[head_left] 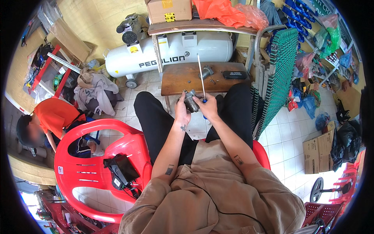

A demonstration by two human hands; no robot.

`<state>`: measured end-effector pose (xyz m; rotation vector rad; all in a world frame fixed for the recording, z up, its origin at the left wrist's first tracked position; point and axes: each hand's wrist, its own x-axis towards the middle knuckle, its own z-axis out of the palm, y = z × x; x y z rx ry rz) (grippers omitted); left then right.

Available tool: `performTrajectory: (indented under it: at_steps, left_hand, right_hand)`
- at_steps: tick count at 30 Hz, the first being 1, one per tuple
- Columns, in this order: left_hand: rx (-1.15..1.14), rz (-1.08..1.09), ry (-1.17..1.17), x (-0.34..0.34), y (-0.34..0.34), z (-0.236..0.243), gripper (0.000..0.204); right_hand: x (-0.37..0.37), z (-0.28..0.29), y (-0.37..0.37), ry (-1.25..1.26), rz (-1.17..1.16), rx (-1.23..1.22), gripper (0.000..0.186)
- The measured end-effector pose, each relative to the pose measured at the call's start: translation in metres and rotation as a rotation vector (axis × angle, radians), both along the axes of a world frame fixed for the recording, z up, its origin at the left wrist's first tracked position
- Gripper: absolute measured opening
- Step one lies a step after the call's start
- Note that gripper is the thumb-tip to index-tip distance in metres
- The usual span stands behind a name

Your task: The person holds a metal engine component and uses a screwdriver to manipulate parts of it while sitting.

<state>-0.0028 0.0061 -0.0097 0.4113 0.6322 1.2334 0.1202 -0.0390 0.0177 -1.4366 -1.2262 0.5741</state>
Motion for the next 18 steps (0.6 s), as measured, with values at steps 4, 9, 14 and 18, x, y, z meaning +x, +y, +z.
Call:
performTrajectory:
  at_steps: [4, 9, 14, 18]
  left_hand:
    - [0.001, -0.015, -0.006, 0.001, -0.001, 0.002, 0.029]
    - [0.004, -0.026, 0.017, -0.001, 0.0, -0.001, 0.031]
    - [0.001, -0.025, 0.026, 0.0, -0.001, 0.002, 0.03]
    - [-0.006, -0.046, 0.019, -0.003, 0.001, -0.002, 0.03]
  right_hand:
    - [0.001, -0.001, 0.001, 0.014, -0.009, 0.05, 0.025]
    - [-0.001, 0.002, -0.002, 0.001, -0.003, 0.018, 0.025]
    - [-0.001, 0.0, -0.001, -0.074, -0.033, 0.025, 0.026]
    - [-0.003, 0.009, -0.006, -0.126, -0.005, 0.008, 0.026]
